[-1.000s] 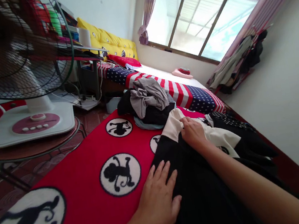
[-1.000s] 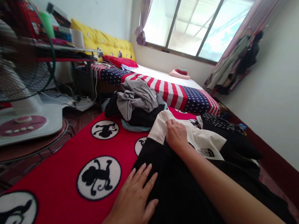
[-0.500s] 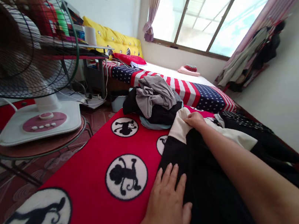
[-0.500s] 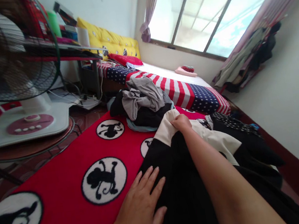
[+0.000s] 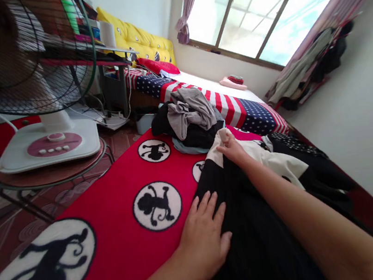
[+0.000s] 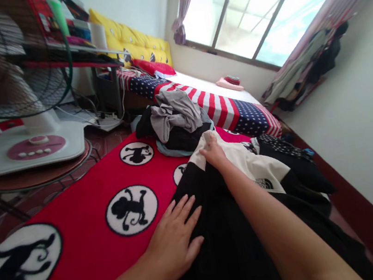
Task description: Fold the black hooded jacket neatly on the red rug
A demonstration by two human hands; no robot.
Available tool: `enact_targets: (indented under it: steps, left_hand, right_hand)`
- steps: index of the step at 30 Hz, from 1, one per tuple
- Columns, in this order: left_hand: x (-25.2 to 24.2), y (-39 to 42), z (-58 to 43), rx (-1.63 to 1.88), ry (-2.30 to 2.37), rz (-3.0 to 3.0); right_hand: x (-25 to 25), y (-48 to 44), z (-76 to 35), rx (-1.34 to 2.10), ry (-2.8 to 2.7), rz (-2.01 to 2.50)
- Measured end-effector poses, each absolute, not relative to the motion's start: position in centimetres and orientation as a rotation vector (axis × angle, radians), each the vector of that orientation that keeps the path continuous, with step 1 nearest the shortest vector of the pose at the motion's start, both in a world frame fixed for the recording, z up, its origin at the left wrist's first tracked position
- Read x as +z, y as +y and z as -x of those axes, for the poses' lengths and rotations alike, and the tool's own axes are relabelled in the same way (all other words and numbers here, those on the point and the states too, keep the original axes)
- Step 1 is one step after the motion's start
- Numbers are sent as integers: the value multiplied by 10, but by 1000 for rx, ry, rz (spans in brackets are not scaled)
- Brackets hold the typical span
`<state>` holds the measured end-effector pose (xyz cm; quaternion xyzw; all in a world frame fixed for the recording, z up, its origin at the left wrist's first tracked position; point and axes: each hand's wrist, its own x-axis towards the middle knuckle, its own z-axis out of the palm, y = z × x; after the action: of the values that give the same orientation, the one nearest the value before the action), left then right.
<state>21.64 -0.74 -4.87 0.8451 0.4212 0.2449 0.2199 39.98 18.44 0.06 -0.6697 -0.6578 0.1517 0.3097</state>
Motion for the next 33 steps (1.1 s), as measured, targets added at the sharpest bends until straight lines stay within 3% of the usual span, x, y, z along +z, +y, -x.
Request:
enact_targets:
  steps: [6,9,13,17,26,33]
  left_hand:
    - [-45,8,-208,958,1115,-2075]
    - [-48,21,-194,1148,1072,-1813]
    - [-54,23,-170,1125,1017,-1675]
    - [-58,3,-151,1003,1059,-1774]
    - [-64,-36,-131,998,1051,-1881]
    - [-46,-87,-108,943,980,-2050]
  right_hand:
    - [-29,65,-398,-30,-2289,1582]
    - [-48,44,-407,-59,-2201,1714]
    - [-58,23,-409,-117,-1871,1643]
    - [-59,-16,-399,-69,-1732,1540]
    - [-48,-63,-375,122,-2123,1246]
    - [-49,-62,-378,272,-1830,1163]
